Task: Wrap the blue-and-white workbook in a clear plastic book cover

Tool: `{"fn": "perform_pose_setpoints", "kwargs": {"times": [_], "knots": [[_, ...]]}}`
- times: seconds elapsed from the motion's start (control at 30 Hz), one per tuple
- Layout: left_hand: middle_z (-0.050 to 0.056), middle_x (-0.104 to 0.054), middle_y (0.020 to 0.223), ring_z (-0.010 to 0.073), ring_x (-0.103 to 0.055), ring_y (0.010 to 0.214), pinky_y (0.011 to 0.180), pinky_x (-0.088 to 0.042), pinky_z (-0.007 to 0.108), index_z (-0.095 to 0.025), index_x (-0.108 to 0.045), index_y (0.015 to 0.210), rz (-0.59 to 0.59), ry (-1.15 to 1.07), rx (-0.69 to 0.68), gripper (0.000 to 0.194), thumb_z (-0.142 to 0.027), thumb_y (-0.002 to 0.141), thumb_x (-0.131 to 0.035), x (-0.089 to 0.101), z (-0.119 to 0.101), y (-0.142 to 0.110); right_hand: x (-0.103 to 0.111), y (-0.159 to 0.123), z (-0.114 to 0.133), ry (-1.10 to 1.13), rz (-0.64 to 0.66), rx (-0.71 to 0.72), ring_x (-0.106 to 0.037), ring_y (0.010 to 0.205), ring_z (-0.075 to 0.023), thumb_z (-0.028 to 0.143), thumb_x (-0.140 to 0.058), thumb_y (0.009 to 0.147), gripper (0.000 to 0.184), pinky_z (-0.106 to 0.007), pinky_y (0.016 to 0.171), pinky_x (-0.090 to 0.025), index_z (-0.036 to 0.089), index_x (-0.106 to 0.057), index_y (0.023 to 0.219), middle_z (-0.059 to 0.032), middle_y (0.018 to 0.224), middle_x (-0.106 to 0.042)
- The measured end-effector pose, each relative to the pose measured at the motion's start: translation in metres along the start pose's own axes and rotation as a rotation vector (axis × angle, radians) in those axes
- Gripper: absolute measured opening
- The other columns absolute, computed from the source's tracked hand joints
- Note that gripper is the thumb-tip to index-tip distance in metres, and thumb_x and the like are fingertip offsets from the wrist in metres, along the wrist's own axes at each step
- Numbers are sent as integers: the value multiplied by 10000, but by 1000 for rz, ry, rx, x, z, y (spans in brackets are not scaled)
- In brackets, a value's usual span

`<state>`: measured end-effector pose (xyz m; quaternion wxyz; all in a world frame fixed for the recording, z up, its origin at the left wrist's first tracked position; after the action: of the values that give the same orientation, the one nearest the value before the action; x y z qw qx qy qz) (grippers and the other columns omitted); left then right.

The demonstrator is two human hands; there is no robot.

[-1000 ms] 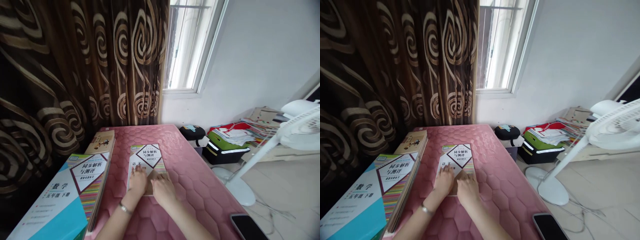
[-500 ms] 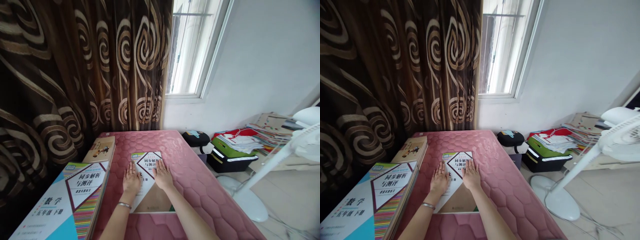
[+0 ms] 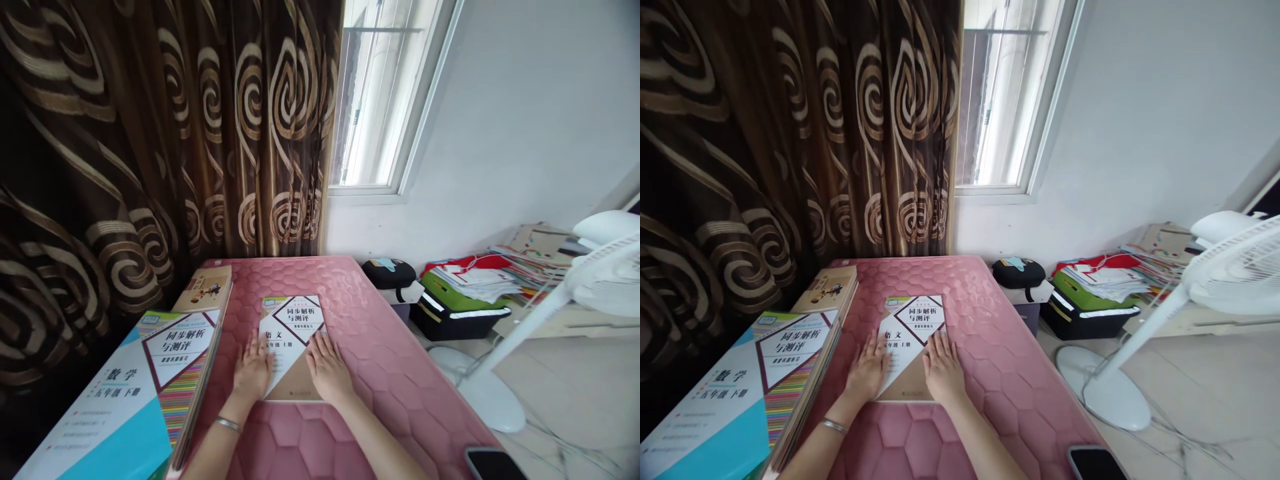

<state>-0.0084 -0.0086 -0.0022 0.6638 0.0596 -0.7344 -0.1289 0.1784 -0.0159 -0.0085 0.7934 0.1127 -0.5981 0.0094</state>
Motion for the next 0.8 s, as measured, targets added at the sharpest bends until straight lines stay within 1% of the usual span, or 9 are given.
{"fn": "perform_pose_setpoints", "kwargs": {"times": [0.07, 0.17, 0.23, 0.3, 0.4, 0.47, 0.57, 0.67, 0.8], "knots": [[165, -460, 1441, 298, -418, 1333, 1068, -368, 508, -128, -468, 1385, -74, 19, 45, 504, -274, 927, -316, 5, 11, -8, 6, -6, -15, -9, -12, -65, -264, 1420, -263, 369, -251, 972, 546, -469, 1154, -196, 141, -362, 1456, -96, 1542, -290], [219, -527, 1357, 327, -497, 1246, 963, -457, 490, -79, -556, 1287, -162, -6, 98, 474, -234, 927, -289, 16, 12, -17, 19, -13, -19, -20, -79, -100, -374, 1357, -291, 330, -303, 954, 519, -459, 1108, -286, 114, -439, 1407, -148, 1499, -376], [234, -545, 1313, 325, -531, 1190, 903, -481, 460, -73, -564, 1256, -118, -117, 181, 444, -212, 915, -317, 19, 12, -15, 28, -14, -18, -33, -117, -151, -465, 1275, -322, 289, -360, 927, 505, -457, 1051, -350, 63, -475, 1363, -225, 1392, -484], [255, -563, 1262, 317, -561, 1142, 871, -482, 432, -52, -554, 1234, -10, -260, 284, 409, -192, 887, -387, 17, 14, -5, 35, -11, -19, -6, -109, -255, -546, 1168, -351, 262, -411, 897, 491, -460, 979, -404, 21, -501, 1315, -274, 1256, -565], [286, -638, 1092, 316, -634, 1011, 806, -487, 393, 5, -578, 1123, 111, -388, 397, 352, -194, 844, -494, 14, 21, 22, 41, 3, -30, 142, -22, -428, -618, 1047, -352, 296, -435, 895, 458, -429, 868, -459, 9, -546, 1234, -300, 1225, -565], [252, -684, 978, 306, -657, 968, 780, -484, 357, -13, -610, 1037, 153, -459, 438, 293, -204, 824, -543, 12, 27, 40, 43, 16, -39, 234, 29, -485, -650, 994, -325, 330, -437, 906, 427, -374, 799, -477, 27, -596, 1161, -289, 1201, -590], [204, -713, 849, 303, -675, 930, 746, -482, 333, -62, -649, 870, 205, -604, 477, 172, -204, 786, -602, 8, 33, 55, 42, 33, -50, 337, 77, -481, -684, 897, -271, 355, -440, 915, 362, -294, 703, -470, 93, -685, 964, -201, 974, -704], [183, -714, 778, 310, -686, 873, 716, -492, 344, -92, -639, 729, 230, -779, 490, 128, -216, 757, -636, 5, 33, 51, 40, 37, -58, 463, 95, -461, -690, 803, -239, 351, -460, 904, 325, -266, 649, -457, 154, -700, 811, -117, 772, -725], [119, -711, 702, 271, -691, 802, 669, -517, 322, -125, -621, 675, 247, -1060, 483, 175, -283, 722, -678, 13, 27, 41, 49, 34, -66, 646, 54, -430, -683, 739, -232, 347, -539, 855, 236, -275, 619, -470, 197, -687, 748, -68, 683, -708]]}}
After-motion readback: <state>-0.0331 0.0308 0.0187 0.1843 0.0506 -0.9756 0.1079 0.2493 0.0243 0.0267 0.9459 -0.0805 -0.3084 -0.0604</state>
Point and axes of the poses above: each hand's wrist, its own y-axis towards the middle knuckle, its own x-axis out of the back of the hand, z = x × y, the point moved 7 cm from there along y, towards the middle knuckle
